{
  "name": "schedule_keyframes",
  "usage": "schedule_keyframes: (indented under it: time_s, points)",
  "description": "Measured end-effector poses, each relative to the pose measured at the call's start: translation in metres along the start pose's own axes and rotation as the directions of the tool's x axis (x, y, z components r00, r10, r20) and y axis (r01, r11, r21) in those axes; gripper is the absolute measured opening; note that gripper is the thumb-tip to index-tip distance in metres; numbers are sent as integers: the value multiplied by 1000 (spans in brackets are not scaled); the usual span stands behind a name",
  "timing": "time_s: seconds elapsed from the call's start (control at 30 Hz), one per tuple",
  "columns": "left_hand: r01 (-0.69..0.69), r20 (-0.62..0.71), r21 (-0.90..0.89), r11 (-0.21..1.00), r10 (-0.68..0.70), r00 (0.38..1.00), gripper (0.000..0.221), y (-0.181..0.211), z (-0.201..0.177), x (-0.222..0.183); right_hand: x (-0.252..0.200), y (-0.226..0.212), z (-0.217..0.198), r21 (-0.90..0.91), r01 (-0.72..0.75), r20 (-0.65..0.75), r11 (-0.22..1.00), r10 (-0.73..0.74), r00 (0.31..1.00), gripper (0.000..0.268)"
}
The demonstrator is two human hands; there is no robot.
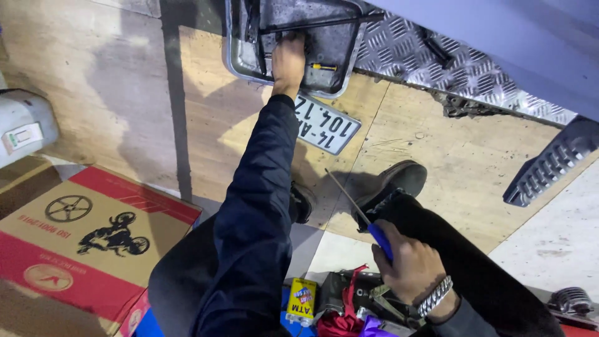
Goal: Tightening internal fasteners within a motorcycle's under-seat storage area using a screwdriver and a T-handle wrench.
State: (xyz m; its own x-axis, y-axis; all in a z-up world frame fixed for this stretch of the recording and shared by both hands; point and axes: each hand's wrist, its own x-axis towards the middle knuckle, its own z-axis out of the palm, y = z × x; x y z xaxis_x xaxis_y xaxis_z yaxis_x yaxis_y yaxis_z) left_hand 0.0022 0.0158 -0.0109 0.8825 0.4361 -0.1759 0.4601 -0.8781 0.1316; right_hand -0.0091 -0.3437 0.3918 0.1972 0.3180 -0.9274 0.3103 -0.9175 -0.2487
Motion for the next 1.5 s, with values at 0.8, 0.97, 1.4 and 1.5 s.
schedule_keyframes:
  time_s: [0.8,0.97,1.4,1.5]
  points:
    - [561,589,-808,-182,-269,762,25,172,-489,-253,-333,-13,-54,716,312,-435,624,49,899,40]
    - [473,585,-730,-494,-93,806,14,272,-591,-283,-469,49,-66,737,302,-427,605,71,901,33]
    - [510,533,-778,-368,44,845,31,386,-709,-240,-579,92,-108,763,233,-415,604,179,892,32]
    - [501,515,-830,-246,12,857,34,396,-713,-218,-587,87,-130,762,241,-429,601,189,883,42]
